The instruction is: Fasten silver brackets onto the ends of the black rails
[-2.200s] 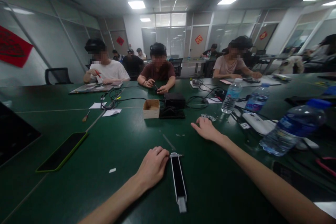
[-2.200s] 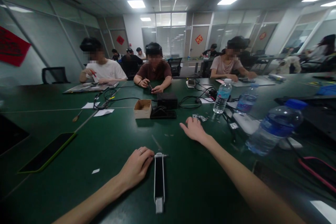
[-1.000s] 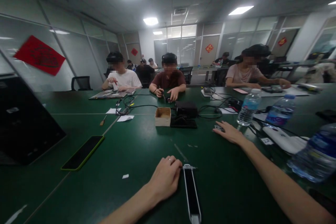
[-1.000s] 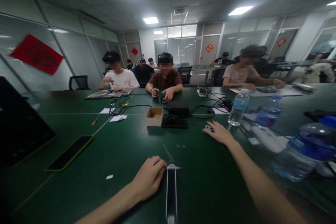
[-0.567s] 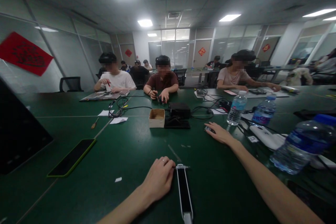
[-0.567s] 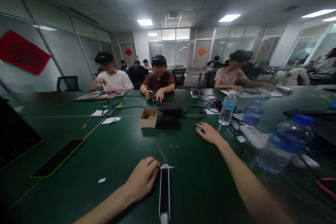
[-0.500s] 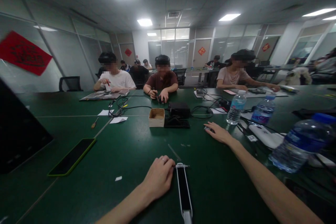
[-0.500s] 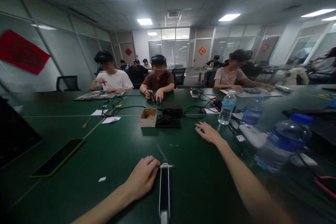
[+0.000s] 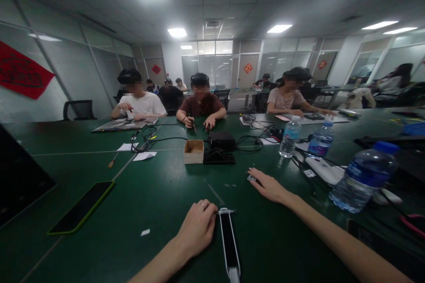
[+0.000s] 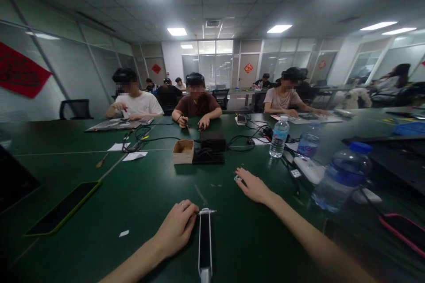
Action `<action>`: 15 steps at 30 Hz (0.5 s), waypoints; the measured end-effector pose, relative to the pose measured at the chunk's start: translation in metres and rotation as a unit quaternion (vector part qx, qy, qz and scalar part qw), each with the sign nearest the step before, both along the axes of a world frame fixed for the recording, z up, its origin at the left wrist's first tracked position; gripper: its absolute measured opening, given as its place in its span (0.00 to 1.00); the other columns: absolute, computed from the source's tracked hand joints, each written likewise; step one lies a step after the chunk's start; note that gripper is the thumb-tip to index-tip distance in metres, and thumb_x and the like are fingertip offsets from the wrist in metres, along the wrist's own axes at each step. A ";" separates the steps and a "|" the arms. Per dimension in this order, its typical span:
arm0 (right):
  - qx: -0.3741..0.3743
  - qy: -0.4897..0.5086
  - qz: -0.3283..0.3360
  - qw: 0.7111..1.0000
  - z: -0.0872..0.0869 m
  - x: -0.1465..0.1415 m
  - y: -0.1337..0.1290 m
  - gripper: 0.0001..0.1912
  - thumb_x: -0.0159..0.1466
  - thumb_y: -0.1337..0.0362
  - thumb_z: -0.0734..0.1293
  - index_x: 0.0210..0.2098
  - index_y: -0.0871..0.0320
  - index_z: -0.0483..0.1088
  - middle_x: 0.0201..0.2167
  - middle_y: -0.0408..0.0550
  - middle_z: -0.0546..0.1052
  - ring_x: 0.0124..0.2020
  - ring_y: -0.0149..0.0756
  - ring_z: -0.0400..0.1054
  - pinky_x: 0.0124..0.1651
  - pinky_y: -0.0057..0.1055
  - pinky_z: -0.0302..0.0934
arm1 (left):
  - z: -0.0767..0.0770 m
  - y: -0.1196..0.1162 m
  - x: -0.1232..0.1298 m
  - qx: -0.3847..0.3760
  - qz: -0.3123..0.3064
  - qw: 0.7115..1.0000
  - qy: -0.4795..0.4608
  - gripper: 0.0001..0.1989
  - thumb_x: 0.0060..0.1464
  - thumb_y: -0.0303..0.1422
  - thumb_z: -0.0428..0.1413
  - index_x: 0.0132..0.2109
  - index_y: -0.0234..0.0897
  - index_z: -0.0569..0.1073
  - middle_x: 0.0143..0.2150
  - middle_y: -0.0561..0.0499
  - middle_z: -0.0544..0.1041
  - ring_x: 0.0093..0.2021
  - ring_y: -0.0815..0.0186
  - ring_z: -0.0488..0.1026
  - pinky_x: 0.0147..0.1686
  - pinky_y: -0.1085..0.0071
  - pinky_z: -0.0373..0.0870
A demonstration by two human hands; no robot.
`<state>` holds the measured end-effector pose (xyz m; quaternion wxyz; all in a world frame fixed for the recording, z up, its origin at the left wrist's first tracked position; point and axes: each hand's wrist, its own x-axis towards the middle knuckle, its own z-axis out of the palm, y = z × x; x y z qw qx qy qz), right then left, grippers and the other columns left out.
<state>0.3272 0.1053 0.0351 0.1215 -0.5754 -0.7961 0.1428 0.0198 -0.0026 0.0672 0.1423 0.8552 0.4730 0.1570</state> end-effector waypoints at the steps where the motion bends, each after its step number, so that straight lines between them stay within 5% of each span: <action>1: -0.005 0.012 0.008 1.000 0.001 -0.005 -0.009 0.29 0.69 0.52 0.54 0.66 0.56 0.54 0.68 0.48 0.53 0.68 0.41 0.45 0.67 0.44 0.45 | 0.000 0.000 0.000 0.002 -0.001 1.000 0.001 0.11 0.63 0.25 0.44 0.45 0.38 0.69 0.44 0.47 0.71 0.41 0.61 0.68 0.40 0.65 0.66; 9: -0.046 0.085 0.047 0.994 0.017 -0.037 -0.059 0.35 0.66 0.50 0.58 0.68 0.56 0.48 0.68 0.48 0.52 0.68 0.41 0.46 0.68 0.42 0.44 | -0.004 0.002 0.000 0.015 -0.007 1.000 -0.002 0.11 0.62 0.25 0.44 0.45 0.38 0.69 0.44 0.47 0.71 0.41 0.61 0.67 0.41 0.65 0.66; 15: 0.096 0.064 -0.066 0.991 0.033 -0.013 0.000 0.24 0.68 0.60 0.53 0.61 0.56 0.62 0.59 0.49 0.68 0.59 0.40 0.62 0.63 0.39 0.54 | -0.005 0.001 0.000 0.023 -0.007 1.000 0.016 0.10 0.62 0.24 0.44 0.45 0.38 0.69 0.43 0.47 0.71 0.42 0.62 0.67 0.43 0.65 0.65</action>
